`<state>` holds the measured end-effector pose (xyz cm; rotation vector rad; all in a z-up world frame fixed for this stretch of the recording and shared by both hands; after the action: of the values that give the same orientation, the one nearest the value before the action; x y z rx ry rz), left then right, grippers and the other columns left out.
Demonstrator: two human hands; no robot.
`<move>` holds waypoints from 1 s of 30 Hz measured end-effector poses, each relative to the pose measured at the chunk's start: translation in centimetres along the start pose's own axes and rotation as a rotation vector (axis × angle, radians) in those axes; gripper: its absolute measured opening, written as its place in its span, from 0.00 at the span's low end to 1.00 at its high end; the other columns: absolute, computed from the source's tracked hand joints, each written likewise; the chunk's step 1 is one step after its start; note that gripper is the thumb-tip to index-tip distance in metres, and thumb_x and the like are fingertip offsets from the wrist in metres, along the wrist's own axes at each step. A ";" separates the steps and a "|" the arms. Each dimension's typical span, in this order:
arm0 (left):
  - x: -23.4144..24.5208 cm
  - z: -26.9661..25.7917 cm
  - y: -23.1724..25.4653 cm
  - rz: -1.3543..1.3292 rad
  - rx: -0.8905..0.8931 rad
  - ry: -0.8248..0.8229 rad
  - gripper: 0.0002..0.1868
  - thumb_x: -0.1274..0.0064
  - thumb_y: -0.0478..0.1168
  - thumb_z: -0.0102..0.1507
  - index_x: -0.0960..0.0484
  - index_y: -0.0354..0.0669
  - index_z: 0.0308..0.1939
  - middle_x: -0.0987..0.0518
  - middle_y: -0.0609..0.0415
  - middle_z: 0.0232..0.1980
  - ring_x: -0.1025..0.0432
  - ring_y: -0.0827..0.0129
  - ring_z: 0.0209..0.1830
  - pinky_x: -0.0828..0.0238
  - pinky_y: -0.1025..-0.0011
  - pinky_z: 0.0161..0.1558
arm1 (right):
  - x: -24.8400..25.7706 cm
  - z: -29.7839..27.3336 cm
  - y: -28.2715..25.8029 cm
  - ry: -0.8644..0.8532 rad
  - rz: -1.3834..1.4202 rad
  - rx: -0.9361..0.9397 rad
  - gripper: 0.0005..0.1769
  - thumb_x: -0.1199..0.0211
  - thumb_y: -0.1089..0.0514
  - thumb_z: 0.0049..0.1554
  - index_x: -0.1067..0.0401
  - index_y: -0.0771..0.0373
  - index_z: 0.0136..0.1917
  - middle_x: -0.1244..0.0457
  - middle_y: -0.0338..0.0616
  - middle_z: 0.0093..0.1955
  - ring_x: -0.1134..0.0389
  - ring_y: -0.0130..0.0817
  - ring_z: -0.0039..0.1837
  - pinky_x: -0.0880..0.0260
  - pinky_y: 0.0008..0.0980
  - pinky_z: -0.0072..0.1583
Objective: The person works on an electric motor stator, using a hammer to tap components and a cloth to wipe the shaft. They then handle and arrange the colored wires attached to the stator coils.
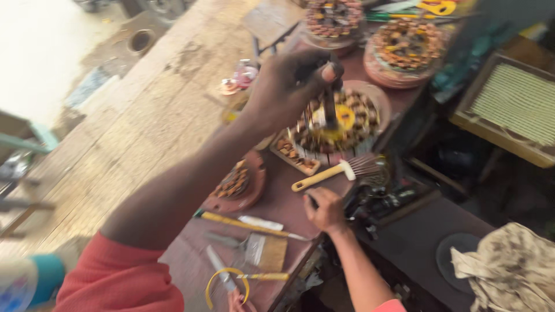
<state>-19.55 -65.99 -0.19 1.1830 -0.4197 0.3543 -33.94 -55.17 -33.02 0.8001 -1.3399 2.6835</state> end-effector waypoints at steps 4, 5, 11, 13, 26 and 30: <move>4.4 -11.1 5.1 -0.217 0.182 0.160 0.25 0.48 0.54 0.72 0.16 0.31 0.51 0.16 0.54 0.41 0.24 0.77 0.42 0.23 0.72 0.46 | -2.4 -1.9 3.4 -0.132 -0.356 -0.113 0.14 0.27 0.45 0.49 0.20 0.56 0.41 0.30 0.52 0.40 0.28 0.52 0.47 0.45 0.72 0.69; 5.5 -14.2 6.2 -0.241 0.215 0.213 0.26 0.48 0.55 0.72 0.16 0.29 0.50 0.16 0.53 0.41 0.24 0.77 0.42 0.23 0.72 0.46 | -2.0 -2.0 3.5 -0.109 -0.262 -0.070 0.16 0.29 0.47 0.48 0.21 0.59 0.44 0.30 0.53 0.42 0.28 0.53 0.48 0.40 0.63 0.64; 12.6 -33.1 10.3 -0.300 0.478 0.613 0.24 0.46 0.52 0.68 0.15 0.30 0.48 0.15 0.52 0.37 0.23 0.76 0.31 0.21 0.74 0.34 | -1.4 -1.1 2.7 -0.085 -0.220 0.021 0.12 0.31 0.53 0.59 0.20 0.62 0.52 0.29 0.53 0.48 0.27 0.51 0.53 0.27 0.44 0.59; 14.3 -39.0 10.9 -0.294 0.486 0.737 0.23 0.46 0.51 0.69 0.15 0.30 0.48 0.16 0.50 0.37 0.25 0.76 0.30 0.24 0.74 0.32 | -0.7 -1.3 3.8 -0.188 -0.119 -0.114 0.13 0.27 0.54 0.62 0.20 0.66 0.53 0.28 0.51 0.50 0.26 0.41 0.52 0.27 0.40 0.60; 17.8 -64.4 10.8 -0.300 0.421 1.142 0.18 0.45 0.47 0.71 0.15 0.31 0.48 0.16 0.51 0.38 0.21 0.72 0.39 0.24 0.73 0.41 | -4.9 -13.0 -14.5 -0.230 0.287 -0.199 0.05 0.33 0.70 0.68 0.25 0.74 0.57 0.30 0.46 0.54 0.30 0.28 0.55 0.28 0.27 0.63; 17.6 -66.9 9.9 -0.327 0.422 1.170 0.17 0.44 0.45 0.72 0.15 0.30 0.48 0.16 0.50 0.38 0.22 0.72 0.39 0.23 0.73 0.42 | -8.5 -13.7 -25.4 -0.337 0.476 -0.286 0.07 0.32 0.67 0.67 0.24 0.74 0.57 0.30 0.44 0.51 0.29 0.26 0.51 0.27 0.25 0.59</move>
<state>-0.31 1.02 -4.76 1.2144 0.8906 0.7913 -26.01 -27.29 -25.03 1.0427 -2.1824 2.6455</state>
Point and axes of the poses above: each hand's wrist, its own z-axis towards the middle knuckle, its own x-axis out of the back of the hand, y = z × x, the point moved 5 cm from there along z, towards the middle knuckle
